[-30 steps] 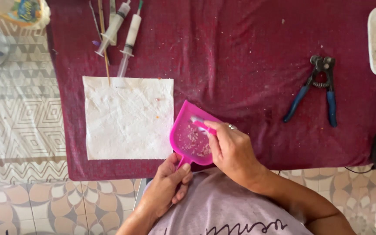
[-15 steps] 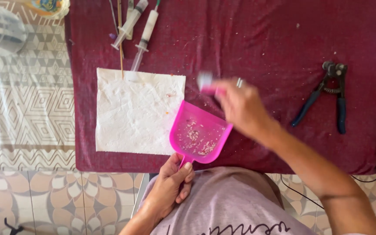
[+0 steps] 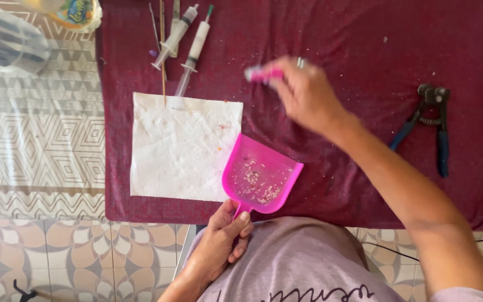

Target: Cleaning up small debris from a craft workspace using a brush and dustpan

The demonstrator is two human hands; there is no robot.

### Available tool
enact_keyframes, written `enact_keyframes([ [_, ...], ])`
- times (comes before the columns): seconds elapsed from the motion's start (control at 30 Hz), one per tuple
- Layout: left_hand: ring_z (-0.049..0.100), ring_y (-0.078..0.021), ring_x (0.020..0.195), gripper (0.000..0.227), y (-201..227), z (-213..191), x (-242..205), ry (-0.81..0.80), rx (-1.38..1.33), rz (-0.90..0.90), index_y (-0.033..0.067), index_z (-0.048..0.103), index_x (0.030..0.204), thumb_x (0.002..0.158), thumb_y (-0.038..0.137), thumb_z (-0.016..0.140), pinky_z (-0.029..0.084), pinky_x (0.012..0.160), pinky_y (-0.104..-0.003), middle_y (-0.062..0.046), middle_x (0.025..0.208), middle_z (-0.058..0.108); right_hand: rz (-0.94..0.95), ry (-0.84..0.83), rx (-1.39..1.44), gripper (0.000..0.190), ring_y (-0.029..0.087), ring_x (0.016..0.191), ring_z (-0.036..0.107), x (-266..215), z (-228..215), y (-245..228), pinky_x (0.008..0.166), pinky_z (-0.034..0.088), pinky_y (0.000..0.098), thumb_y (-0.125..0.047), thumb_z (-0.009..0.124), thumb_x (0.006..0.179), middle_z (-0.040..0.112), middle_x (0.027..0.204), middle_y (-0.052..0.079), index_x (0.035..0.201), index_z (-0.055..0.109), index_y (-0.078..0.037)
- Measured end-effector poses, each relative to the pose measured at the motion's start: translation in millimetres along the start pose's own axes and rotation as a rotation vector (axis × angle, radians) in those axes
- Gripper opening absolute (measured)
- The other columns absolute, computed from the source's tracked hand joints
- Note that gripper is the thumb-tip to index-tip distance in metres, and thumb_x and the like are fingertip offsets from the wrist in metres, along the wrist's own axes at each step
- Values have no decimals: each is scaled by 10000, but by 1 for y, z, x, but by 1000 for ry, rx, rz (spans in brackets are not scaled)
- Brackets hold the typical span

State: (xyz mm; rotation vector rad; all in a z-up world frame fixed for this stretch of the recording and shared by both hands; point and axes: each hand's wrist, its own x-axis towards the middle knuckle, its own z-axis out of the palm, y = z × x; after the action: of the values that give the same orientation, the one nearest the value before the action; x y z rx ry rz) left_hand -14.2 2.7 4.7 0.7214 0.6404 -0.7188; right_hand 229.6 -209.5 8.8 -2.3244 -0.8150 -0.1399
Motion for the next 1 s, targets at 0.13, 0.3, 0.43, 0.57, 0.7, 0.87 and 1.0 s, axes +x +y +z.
enact_keyframes([
  [0.13, 409, -69, 364, 130, 2, -1, 1, -11, 0, -18, 77, 507, 1131, 1049, 145, 580, 212, 279, -167, -59, 713, 480, 64, -229, 191, 242, 64, 418, 412, -48, 3, -36, 327, 359, 177, 73, 653, 980, 680, 755, 58, 1190, 652, -48],
  [0.3, 388, -64, 355, 204, 22, 13, 0, -51, 4, -49, 59, 515, 1231, 1045, 124, 565, 221, 281, -163, -58, 703, 478, 124, -55, 199, 161, 177, 681, 673, -64, -42, -52, 589, 533, 299, -19, 660, 989, 734, 948, 118, 1148, 674, 0],
  [0.43, 352, -78, 345, 130, 34, 35, 17, -147, 81, -14, 68, 506, 1144, 1049, 132, 569, 203, 275, -179, -73, 708, 451, 214, 156, 136, 146, 258, 933, 742, -70, -72, -37, 818, 603, 332, -35, 649, 1033, 742, 1058, 145, 1160, 646, 37],
  [0.57, 373, -74, 354, 173, 61, 98, 48, -260, 260, 55, 92, 479, 1085, 1025, 193, 606, 186, 278, -192, -41, 685, 453, 247, 329, 100, 127, 275, 954, 733, -82, -101, -24, 843, 575, 353, -5, 671, 1030, 734, 1070, 179, 1139, 665, 61],
  [0.7, 421, -101, 313, 151, 74, 171, 96, -330, 444, 112, 78, 489, 1133, 1023, 158, 555, 266, 223, -220, -45, 662, 465, 273, 542, -85, 113, 326, 925, 691, -103, -139, -1, 818, 543, 412, -29, 672, 1073, 713, 1049, 172, 1166, 676, 35],
  [0.87, 404, -63, 368, 71, 71, 262, 169, -485, 674, 115, 111, 467, 1021, 1035, 150, 524, 246, 278, -210, 3, 630, 482, 340, 708, -348, 31, 282, 838, 558, -139, -186, 51, 706, 445, 402, 60, 661, 1102, 628, 1002, 170, 1124, 673, 79],
  [1.0, 432, -70, 419, 14, 67, 328, 230, -474, 885, 100, 90, 496, 1053, 1043, 100, 493, 266, 321, -215, -5, 672, 516, 393, 798, -450, 54, 320, 826, 600, -172, -214, 105, 690, 479, 416, 99, 668, 1004, 613, 971, 177, 1045, 654, 67],
])
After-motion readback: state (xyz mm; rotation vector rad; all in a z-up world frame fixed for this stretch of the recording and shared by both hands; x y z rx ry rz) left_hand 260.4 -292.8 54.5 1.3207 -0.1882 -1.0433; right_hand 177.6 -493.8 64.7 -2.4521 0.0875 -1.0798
